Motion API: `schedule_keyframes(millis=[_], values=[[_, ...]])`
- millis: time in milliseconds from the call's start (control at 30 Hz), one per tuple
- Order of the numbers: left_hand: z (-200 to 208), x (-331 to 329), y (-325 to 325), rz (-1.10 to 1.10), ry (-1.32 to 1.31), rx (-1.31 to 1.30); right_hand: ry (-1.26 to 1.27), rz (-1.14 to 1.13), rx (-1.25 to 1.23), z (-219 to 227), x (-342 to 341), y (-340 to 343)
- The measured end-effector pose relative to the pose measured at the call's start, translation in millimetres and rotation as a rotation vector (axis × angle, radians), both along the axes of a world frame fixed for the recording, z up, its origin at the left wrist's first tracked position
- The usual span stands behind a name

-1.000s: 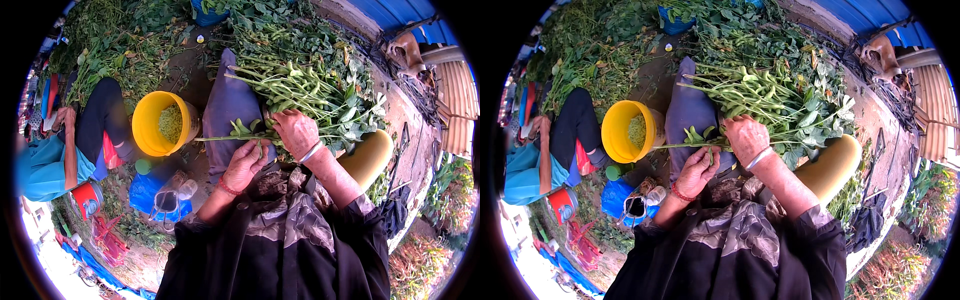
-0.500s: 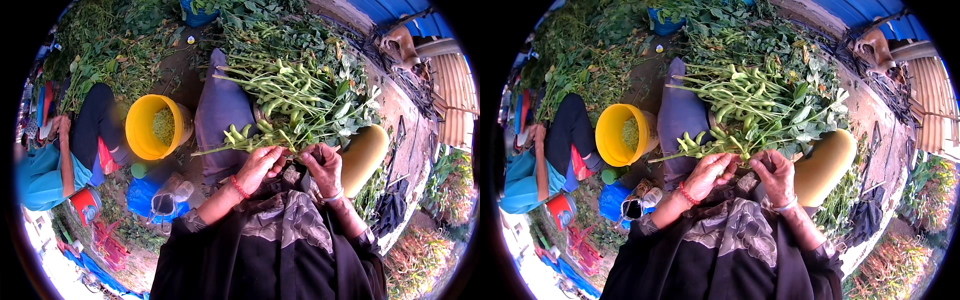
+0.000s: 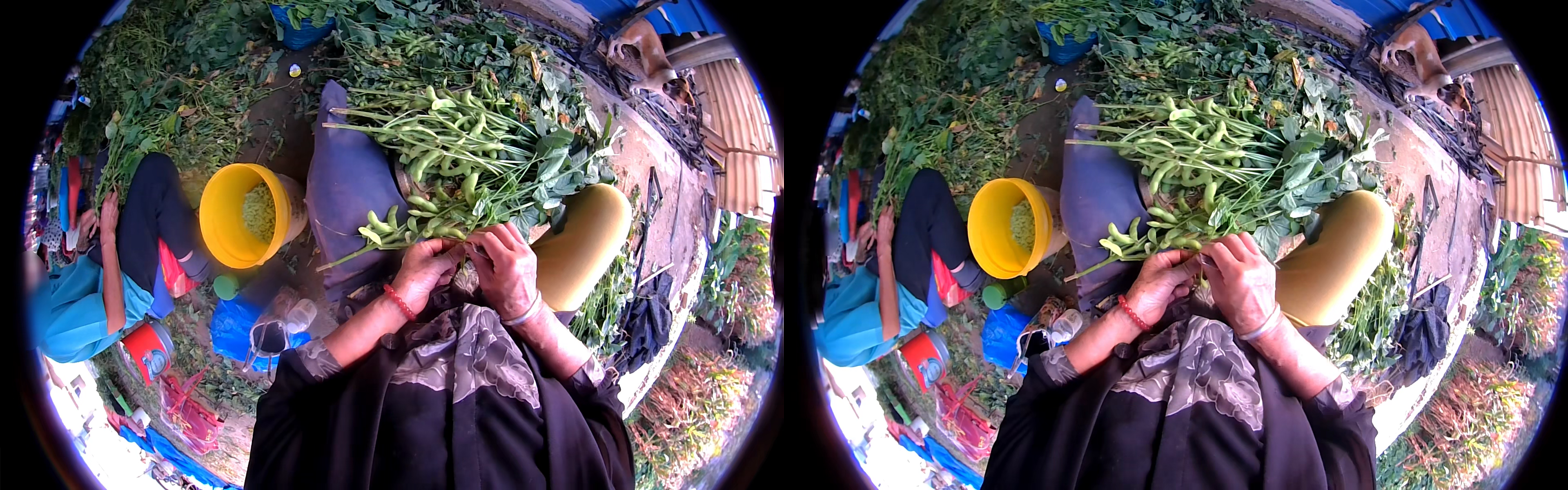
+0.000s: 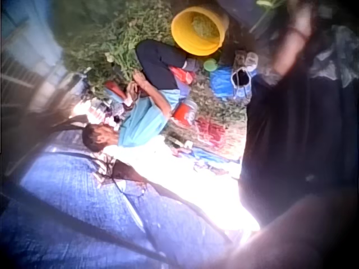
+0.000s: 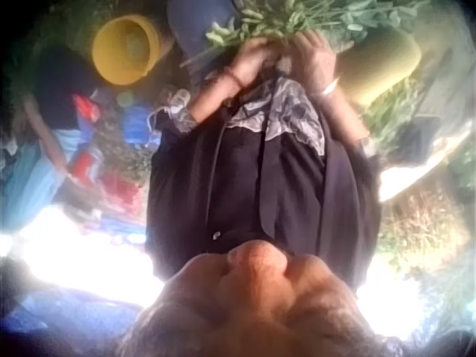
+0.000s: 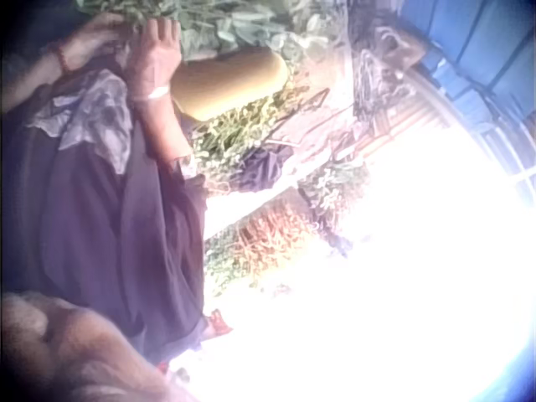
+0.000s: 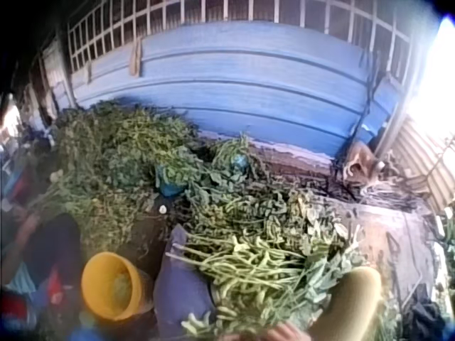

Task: The person sits and shells green vegetables, likely edamame, by hand. They remove the pods from the stems and place the shelled contents into a yellow bucket while discarding the stems and leaves.

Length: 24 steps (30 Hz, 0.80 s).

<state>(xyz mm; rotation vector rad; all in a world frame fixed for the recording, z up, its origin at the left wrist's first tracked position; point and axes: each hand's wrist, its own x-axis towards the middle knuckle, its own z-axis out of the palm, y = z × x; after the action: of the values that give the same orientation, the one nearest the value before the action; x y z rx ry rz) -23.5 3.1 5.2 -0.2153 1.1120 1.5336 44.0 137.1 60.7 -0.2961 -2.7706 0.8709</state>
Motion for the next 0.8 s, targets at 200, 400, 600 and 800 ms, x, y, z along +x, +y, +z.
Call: schedule_keyframes(millis=[200, 400, 600, 800], values=[[-27, 11, 2, -0.025, 0.612, -0.172, -0.287, 0.196, 0.108, -17, -33, -6], [1, 4, 4, 0.085, 0.770, -0.136, 0.021, 0.069, -0.036, -5, -22, 5], [25, 1, 5, -0.274, 0.455, 0.022, -0.085, -0.451, -0.889, -14, 18, 9], [6, 5, 10, -0.109, 0.159, 0.130, -0.127, -0.543, -1.181, -23, 31, 2]])
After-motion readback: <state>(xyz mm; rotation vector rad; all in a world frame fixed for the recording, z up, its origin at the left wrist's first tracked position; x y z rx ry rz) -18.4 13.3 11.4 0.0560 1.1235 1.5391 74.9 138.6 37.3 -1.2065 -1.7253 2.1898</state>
